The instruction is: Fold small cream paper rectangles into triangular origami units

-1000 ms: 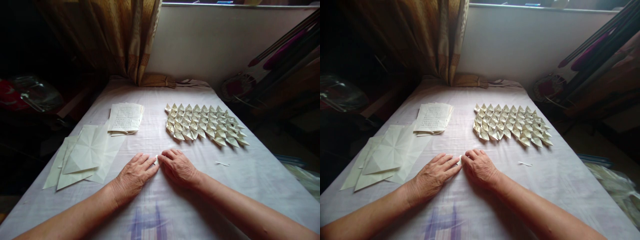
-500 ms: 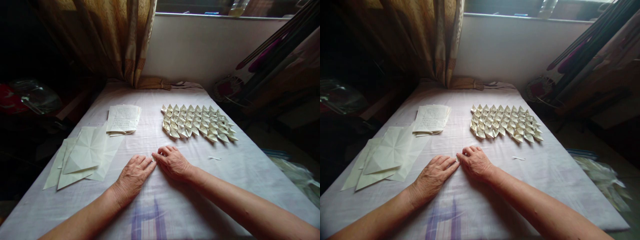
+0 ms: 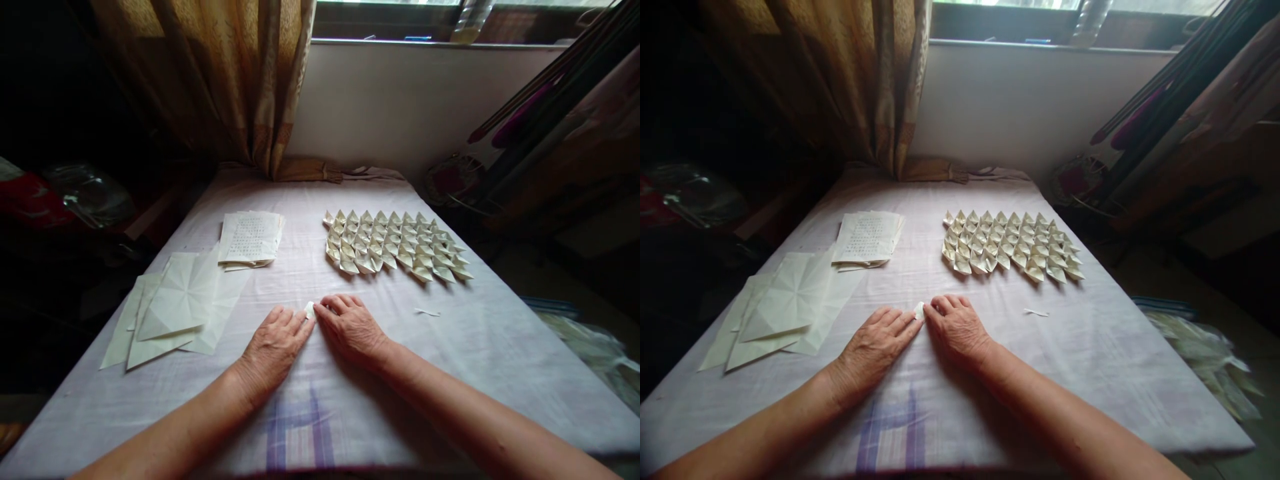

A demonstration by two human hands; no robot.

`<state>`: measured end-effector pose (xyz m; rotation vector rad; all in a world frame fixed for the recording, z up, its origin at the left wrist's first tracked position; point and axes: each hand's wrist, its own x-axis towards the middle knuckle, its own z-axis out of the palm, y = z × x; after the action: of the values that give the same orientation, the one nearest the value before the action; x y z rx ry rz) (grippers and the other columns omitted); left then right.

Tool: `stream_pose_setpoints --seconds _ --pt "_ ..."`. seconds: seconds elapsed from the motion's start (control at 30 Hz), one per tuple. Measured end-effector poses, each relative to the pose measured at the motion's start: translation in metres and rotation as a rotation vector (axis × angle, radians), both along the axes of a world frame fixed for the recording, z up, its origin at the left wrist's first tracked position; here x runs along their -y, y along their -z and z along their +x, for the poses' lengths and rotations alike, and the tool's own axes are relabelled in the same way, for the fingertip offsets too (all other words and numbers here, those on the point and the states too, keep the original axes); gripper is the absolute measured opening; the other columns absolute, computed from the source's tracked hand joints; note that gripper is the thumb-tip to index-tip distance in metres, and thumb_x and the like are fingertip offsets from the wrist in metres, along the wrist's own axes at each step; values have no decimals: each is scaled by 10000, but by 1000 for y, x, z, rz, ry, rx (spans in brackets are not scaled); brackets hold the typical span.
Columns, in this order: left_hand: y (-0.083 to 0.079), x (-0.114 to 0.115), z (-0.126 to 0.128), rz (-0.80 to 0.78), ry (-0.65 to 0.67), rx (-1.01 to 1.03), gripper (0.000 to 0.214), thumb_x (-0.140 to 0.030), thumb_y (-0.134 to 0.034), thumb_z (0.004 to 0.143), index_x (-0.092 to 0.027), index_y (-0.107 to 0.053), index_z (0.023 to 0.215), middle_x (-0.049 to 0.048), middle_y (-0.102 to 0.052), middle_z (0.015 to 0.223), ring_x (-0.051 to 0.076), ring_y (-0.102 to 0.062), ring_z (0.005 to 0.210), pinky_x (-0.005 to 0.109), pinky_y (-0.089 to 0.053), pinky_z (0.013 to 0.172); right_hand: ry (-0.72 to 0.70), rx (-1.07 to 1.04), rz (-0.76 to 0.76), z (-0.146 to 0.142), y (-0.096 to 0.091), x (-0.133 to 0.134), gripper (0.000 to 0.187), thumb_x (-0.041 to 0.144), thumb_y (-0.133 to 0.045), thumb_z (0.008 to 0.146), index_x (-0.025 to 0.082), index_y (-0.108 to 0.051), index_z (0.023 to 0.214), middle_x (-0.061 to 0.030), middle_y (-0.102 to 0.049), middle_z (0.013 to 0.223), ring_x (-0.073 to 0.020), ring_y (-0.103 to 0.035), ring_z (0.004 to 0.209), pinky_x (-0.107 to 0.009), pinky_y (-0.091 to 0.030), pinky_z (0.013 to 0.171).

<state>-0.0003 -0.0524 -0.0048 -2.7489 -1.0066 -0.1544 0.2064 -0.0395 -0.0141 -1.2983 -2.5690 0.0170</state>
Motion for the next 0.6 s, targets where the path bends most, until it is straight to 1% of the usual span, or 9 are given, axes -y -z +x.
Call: stream_pose_setpoints --seconds 0.1,0.2,0.3,0.37,0.4,0.43,0.5,0.53,0.6 --pt "-1 -2 -6 -55 -31 78 359 -156 -546 910 -187 -579 1266 51 -667 1209 214 -589 1042 381 -396 972 18 -83 14 3 9 11 330 203 -466 960 227 -565 1273 -96 -622 1207 -239 -526 1078 -365 -381 882" --pt "3 -1 -10 -50 -37 118 360 -147 -526 917 -195 -583 1270 48 -670 1218 210 -575 1089 381 -387 983 24 -88 56 3 14 20 337 200 -478 955 275 -579 1268 -88 -599 1269 -253 -512 1133 -383 -373 898" --pt "8 2 -5 17 -33 79 354 -123 -514 909 -165 -596 1251 71 -664 1229 243 -560 1136 413 -365 1010 27 -17 134 -1 12 21 311 200 -518 937 230 -609 1232 -117 -621 1231 -269 -534 1089 -402 -372 895" --pt "6 3 0 45 -22 60 335 -97 -511 900 -130 -613 1217 94 -670 1206 256 -561 1136 418 -359 1016 5 48 165 -5 7 18 272 188 -545 919 183 -636 1176 -131 -643 1181 -270 -553 1037 -402 -382 881" --pt "4 1 1 33 -14 61 321 -94 -513 897 -124 -620 1199 99 -677 1185 255 -570 1119 414 -365 1009 -17 77 163 -7 5 17 248 177 -556 911 166 -649 1140 -131 -653 1157 -265 -561 1008 -395 -391 862" --pt "2 -1 2 -1 -9 72 308 -99 -519 897 -130 -627 1184 96 -686 1160 249 -581 1094 406 -377 995 -42 101 154 -9 3 15 226 164 -561 903 154 -659 1107 -128 -661 1135 -259 -569 977 -386 -402 836" --pt "-4 -8 0 -121 -27 135 271 -130 -538 900 -177 -643 1146 62 -703 1100 225 -603 1022 383 -410 945 -66 110 126 -11 2 14 211 137 -560 895 145 -665 1078 -118 -673 1104 -244 -580 922 -369 -416 789" --pt "-6 -12 -2 -185 -61 196 246 -144 -546 902 -211 -656 1111 34 -708 1070 209 -608 996 365 -422 919 -58 91 111 -11 2 14 223 133 -556 895 150 -661 1091 -110 -675 1106 -240 -583 915 -364 -420 780" --pt "-7 -18 -4 -265 -185 298 165 -191 -550 912 -218 -671 1021 26 -705 1006 204 -605 968 356 -430 886 -12 18 87 -11 5 17 263 141 -545 903 177 -645 1144 -93 -670 1143 -238 -582 947 -360 -422 794"
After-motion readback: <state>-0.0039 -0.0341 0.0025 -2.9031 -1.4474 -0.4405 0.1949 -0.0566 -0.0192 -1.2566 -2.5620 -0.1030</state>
